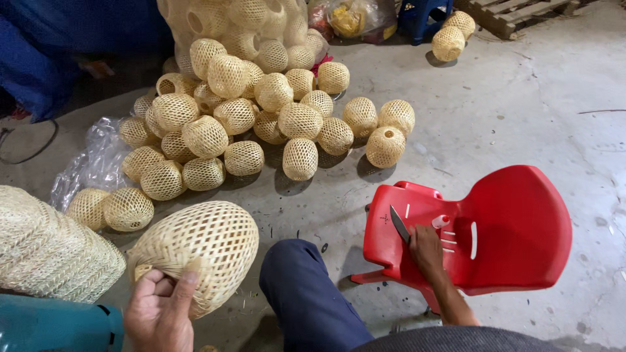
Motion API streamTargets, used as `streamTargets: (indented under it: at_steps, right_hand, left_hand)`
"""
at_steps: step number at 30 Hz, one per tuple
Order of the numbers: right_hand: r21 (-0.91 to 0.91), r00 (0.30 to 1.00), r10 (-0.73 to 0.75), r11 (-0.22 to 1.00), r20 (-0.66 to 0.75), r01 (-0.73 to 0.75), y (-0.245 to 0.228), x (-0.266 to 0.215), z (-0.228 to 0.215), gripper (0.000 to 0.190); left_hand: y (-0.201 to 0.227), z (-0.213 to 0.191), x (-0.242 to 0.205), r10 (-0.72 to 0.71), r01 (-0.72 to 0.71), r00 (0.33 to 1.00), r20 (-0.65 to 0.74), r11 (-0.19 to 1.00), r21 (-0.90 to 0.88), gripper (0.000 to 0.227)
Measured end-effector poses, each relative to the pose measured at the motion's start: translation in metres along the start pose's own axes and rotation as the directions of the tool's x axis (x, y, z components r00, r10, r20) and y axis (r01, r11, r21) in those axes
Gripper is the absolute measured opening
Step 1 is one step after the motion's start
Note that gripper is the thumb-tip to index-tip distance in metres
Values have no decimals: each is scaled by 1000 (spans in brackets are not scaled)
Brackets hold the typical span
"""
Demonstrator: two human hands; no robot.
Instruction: The person weaves thin wooden strips into a bulbous wicker object, using their hands and occasionally a small tool to tuck in loose ends.
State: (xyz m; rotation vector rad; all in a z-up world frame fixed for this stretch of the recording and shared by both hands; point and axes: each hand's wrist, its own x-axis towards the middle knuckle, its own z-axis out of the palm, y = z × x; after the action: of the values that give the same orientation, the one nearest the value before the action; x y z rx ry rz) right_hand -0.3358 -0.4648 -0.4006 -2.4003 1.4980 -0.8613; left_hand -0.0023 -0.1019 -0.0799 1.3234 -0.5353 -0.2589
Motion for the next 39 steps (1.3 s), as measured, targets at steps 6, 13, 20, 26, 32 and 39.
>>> streamTargets:
  at_steps: [6,13,20,26,32,39]
  right_hand:
    - [-317,959,97,948,264,-8,-12,77,23,28]
    - [-378,888,258,920,381,-105,-24,111,24,50]
    - [-370,920,243,921,308,-120,-33,108,6,55]
    - [380,944,69,904,321,-196,-89,93,-12,35]
    - [789,919,-134,567,371,-236,-186,79,-68,30]
    - [930,870,-390,319,302,-180,-264,68,-127,22]
  left_hand:
    - [16,14,-10,-107,109,994,-22,988,113,38]
    - [7,12,-13,-12,10,998,66,999,45,38]
    - [16,14,-14,-66,57,988,142,996,69,30]
    - [38,21,-16,-65,91,977,203,988,-122,37]
    - [48,17,-21,-71,82,975,209,996,-44,39]
    - [43,-6,-33,-47,46,969,242,999,10,36]
